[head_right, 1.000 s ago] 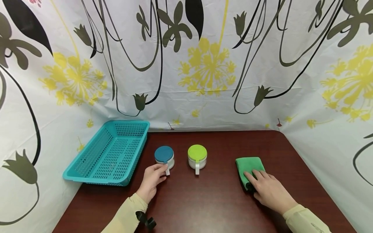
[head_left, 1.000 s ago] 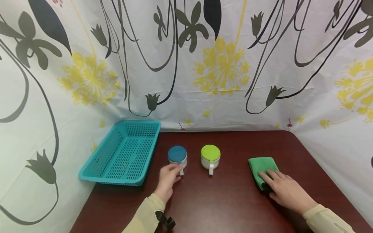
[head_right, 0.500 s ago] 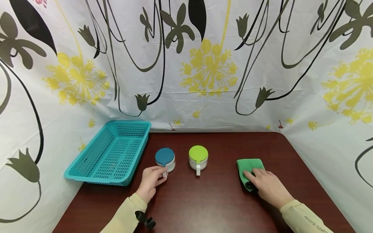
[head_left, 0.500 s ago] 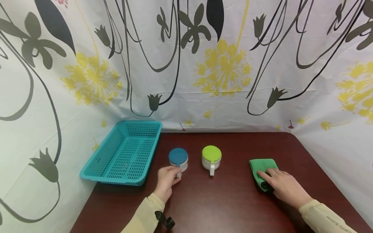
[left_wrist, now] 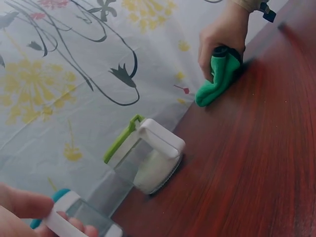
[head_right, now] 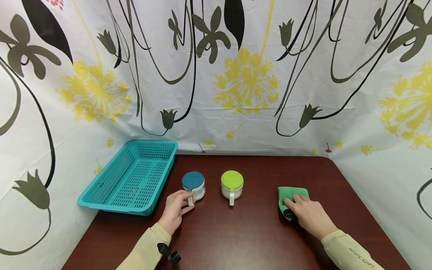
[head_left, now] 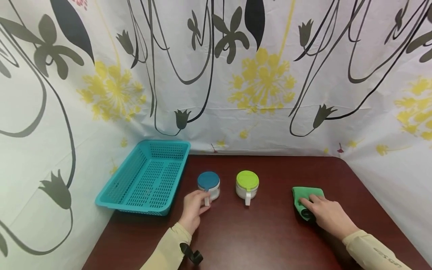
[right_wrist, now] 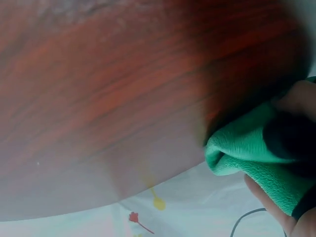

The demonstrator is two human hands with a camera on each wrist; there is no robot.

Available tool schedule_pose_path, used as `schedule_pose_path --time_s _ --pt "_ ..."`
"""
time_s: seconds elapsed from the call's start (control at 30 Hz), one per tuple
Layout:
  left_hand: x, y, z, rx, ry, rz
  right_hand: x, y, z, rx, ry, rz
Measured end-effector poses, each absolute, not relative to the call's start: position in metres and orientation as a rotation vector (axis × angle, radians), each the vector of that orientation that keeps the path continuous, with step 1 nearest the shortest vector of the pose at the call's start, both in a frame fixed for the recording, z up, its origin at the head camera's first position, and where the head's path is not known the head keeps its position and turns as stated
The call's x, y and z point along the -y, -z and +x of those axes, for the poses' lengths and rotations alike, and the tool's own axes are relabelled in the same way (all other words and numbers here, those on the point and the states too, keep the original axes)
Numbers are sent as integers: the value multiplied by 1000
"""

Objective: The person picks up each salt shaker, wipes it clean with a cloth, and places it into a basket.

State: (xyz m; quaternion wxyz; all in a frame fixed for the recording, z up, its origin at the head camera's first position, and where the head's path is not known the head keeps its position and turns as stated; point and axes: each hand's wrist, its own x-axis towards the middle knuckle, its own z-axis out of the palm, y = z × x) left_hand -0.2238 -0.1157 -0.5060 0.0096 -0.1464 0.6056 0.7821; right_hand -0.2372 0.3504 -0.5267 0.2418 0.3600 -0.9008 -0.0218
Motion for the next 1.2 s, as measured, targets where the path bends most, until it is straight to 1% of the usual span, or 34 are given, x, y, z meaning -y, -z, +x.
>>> schedule_pose_path --time_s 0.17,0.43,0.87,1.2 --pt "119 510 -227 -1805 -2500 -466 -351 531 -235 2510 -19 1001" --pt "121 512 -229 -1877 -2545 -608 -352 536 -232 2483 -25 994" --pt "124 507 -230 -2031 -2499 -641 -351 530 -231 2521 -6 978" --pt "133 501 -230 -1974 -2372 -552 -350 532 -229 2495 -17 972"
